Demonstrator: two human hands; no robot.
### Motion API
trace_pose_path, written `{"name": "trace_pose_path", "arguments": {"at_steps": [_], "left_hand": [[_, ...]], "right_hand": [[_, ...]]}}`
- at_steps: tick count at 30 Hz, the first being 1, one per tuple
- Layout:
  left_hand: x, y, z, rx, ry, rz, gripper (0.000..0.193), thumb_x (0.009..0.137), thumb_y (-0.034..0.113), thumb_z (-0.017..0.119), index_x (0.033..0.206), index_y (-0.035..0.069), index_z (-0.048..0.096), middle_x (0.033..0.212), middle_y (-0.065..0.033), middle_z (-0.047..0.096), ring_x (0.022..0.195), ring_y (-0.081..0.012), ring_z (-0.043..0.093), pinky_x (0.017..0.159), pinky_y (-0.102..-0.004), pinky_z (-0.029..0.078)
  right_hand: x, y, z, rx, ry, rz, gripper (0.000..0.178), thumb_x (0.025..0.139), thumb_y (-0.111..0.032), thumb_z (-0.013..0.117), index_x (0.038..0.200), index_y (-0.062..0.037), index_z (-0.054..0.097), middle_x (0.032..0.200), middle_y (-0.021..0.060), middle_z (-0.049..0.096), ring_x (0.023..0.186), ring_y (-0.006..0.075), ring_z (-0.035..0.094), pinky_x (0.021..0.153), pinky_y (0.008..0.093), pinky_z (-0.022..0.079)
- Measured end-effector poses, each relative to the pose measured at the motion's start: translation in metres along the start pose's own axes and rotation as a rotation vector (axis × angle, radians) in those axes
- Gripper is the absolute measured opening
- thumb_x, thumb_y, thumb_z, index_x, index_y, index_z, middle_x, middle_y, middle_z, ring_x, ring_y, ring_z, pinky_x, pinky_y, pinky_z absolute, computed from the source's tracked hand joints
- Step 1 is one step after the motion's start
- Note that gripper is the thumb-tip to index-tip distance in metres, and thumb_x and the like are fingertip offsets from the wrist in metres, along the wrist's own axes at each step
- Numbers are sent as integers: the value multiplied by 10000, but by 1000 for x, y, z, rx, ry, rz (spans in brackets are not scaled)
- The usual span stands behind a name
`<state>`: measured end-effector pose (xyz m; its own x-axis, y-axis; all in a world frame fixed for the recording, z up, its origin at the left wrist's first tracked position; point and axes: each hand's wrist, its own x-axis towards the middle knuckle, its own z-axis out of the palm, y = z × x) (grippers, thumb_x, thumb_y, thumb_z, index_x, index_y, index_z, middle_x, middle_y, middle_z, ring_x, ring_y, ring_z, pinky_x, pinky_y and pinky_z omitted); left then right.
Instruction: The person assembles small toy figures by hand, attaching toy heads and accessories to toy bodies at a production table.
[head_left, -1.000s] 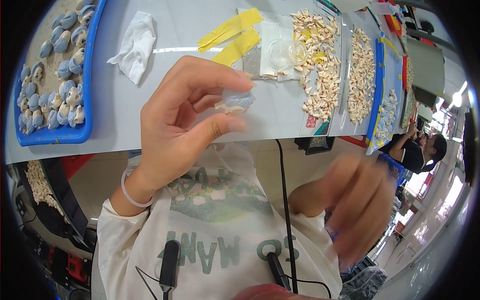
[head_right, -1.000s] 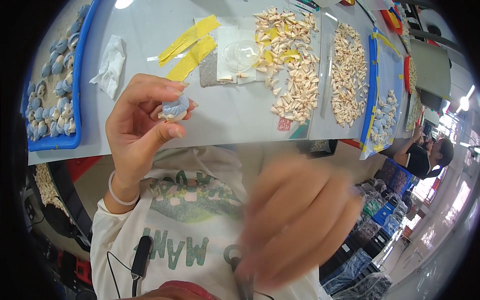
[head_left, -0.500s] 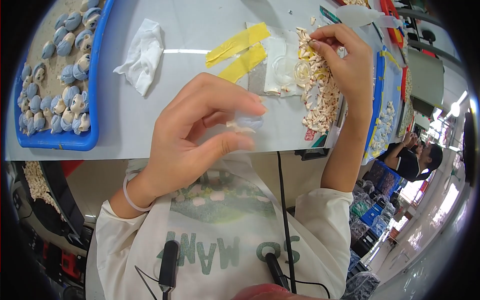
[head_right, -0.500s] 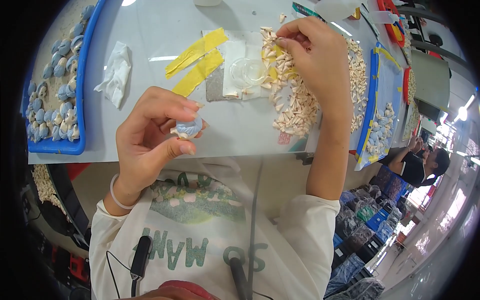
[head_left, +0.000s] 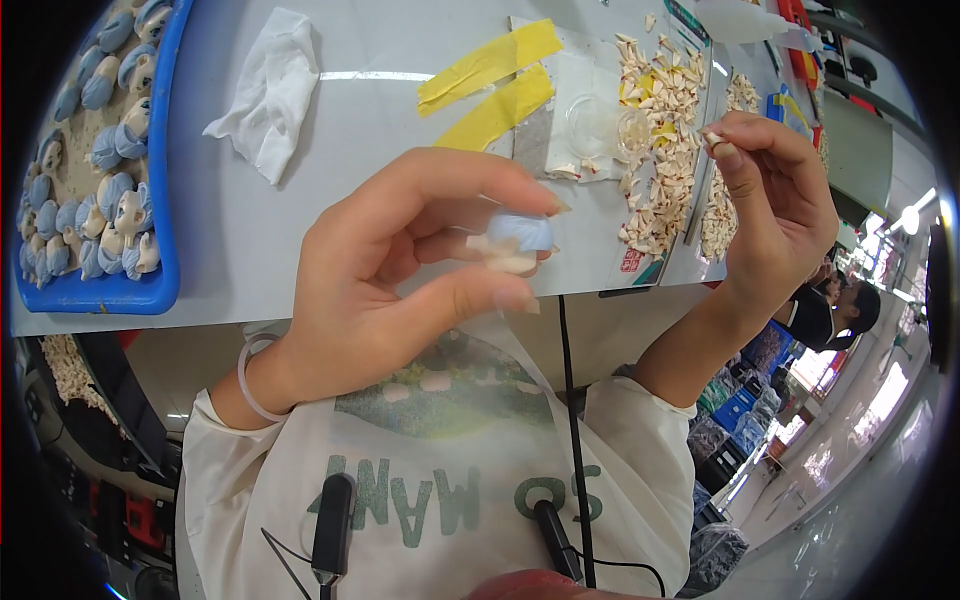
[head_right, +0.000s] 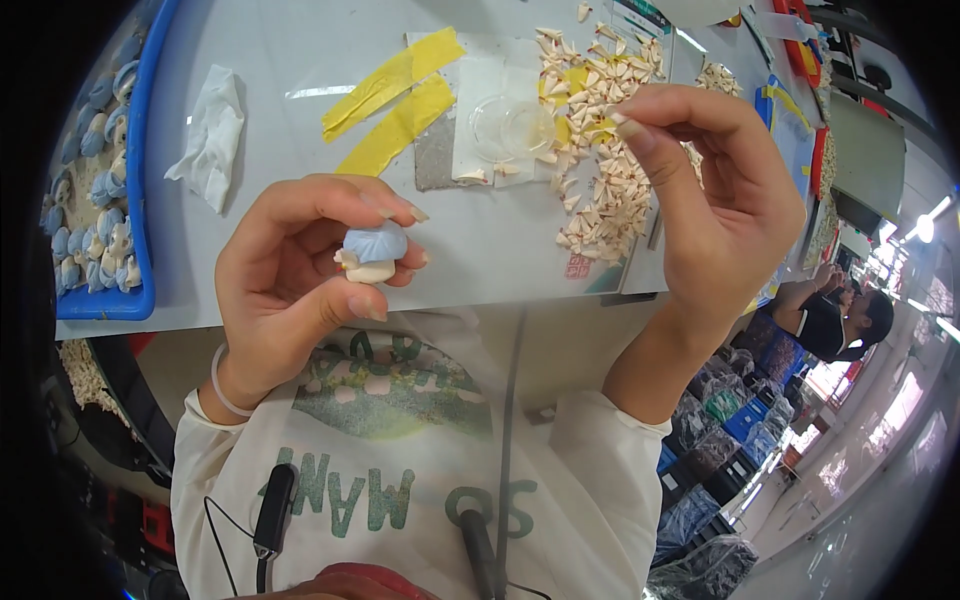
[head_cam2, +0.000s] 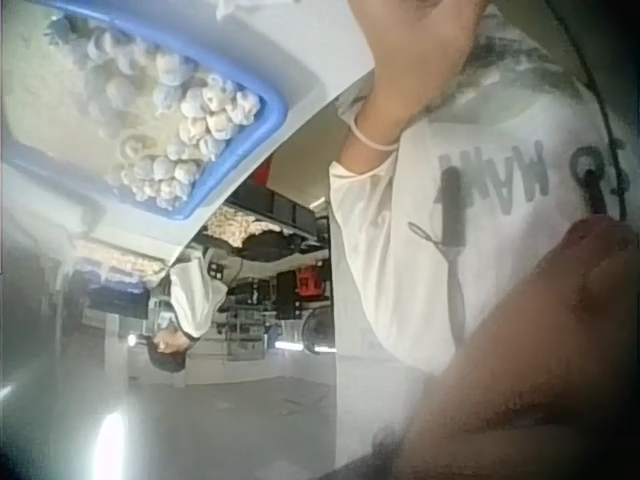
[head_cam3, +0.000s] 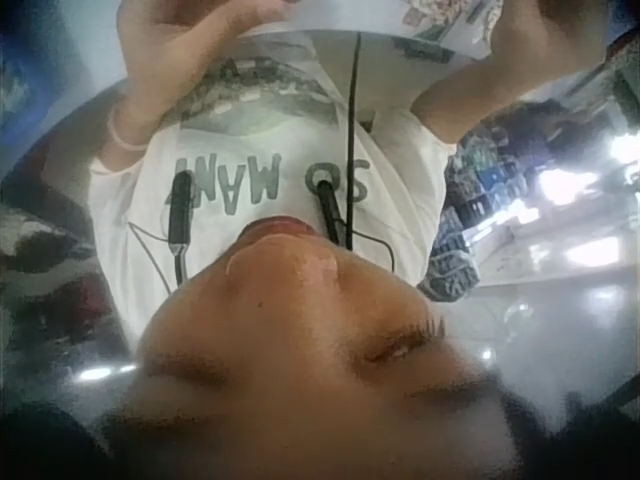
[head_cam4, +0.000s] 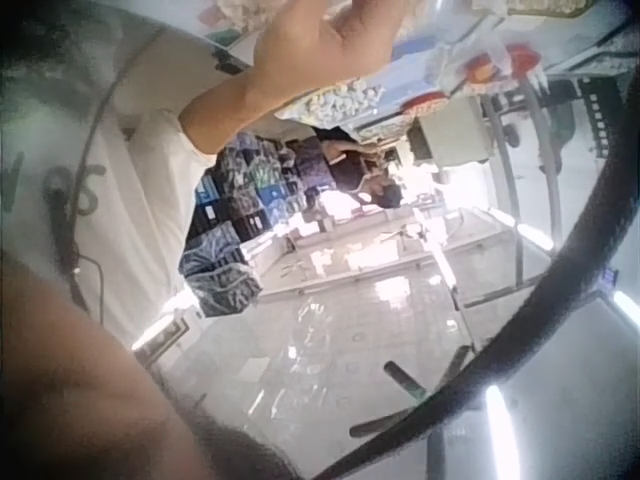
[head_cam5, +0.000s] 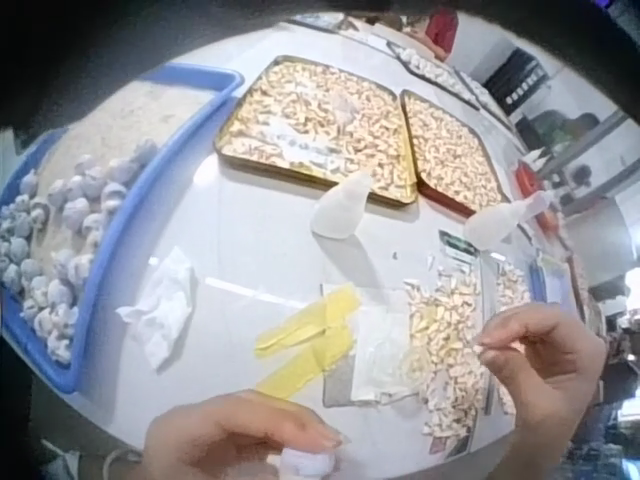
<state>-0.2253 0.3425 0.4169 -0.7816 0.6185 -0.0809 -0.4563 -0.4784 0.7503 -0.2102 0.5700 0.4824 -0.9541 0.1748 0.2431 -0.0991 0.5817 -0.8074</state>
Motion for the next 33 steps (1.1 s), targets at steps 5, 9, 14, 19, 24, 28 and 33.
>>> {"name": "trace_pose_path", "arguments": {"at_steps": [5,9,14,19,24,28,33], "left_hand": [[10,4,-16,536,-321,277,466,671,32,705,1079,-30,488,1009,-147,513,907,-221,542,790,-312,444],[5,0,-10,464,-282,237,442,674,18,697,1063,-38,496,1014,-149,513,898,-222,545,775,-309,447],[0,-7,-4,81,-102,116,396,671,-21,678,1029,-44,509,1004,-171,545,922,-247,552,782,-317,447],[9,-3,-13,346,-201,255,373,686,11,684,1005,-30,495,995,-177,556,941,-259,551,782,-331,451],[1,-5,-3,51,-20,158,391,695,109,709,1005,0,499,986,-154,550,935,-251,555,778,-327,462],[1,-7,-5,-65,-37,132,448,668,196,739,1005,23,498,995,-145,537,886,-226,566,769,-311,470],[-2,1,-2,-73,18,37,486,646,216,757,1008,21,498,979,-134,539,882,-210,552,770,-305,462]], "right_hand": [[11,-4,12,-272,-223,-111,114,652,45,636,747,20,578,782,73,571,725,126,514,636,224,387],[17,-9,17,-512,-285,-246,114,640,22,652,718,9,571,770,56,542,717,127,476,635,221,358],[18,-9,20,-488,-299,-239,109,644,14,653,714,7,570,755,43,534,712,129,475,644,228,361],[10,-9,22,-463,-251,-203,113,652,39,642,729,19,562,775,54,535,722,141,485,648,234,364],[-17,-34,16,-30,-188,-178,160,664,-47,656,756,23,546,774,129,495,691,172,455,633,238,345],[-28,-31,33,170,-321,-246,182,667,-105,665,747,2,541,761,131,485,700,163,446,637,235,338],[-42,-22,60,372,-152,-130,174,695,-87,663,768,8,536,794,119,488,732,156,449,652,225,334]]}}
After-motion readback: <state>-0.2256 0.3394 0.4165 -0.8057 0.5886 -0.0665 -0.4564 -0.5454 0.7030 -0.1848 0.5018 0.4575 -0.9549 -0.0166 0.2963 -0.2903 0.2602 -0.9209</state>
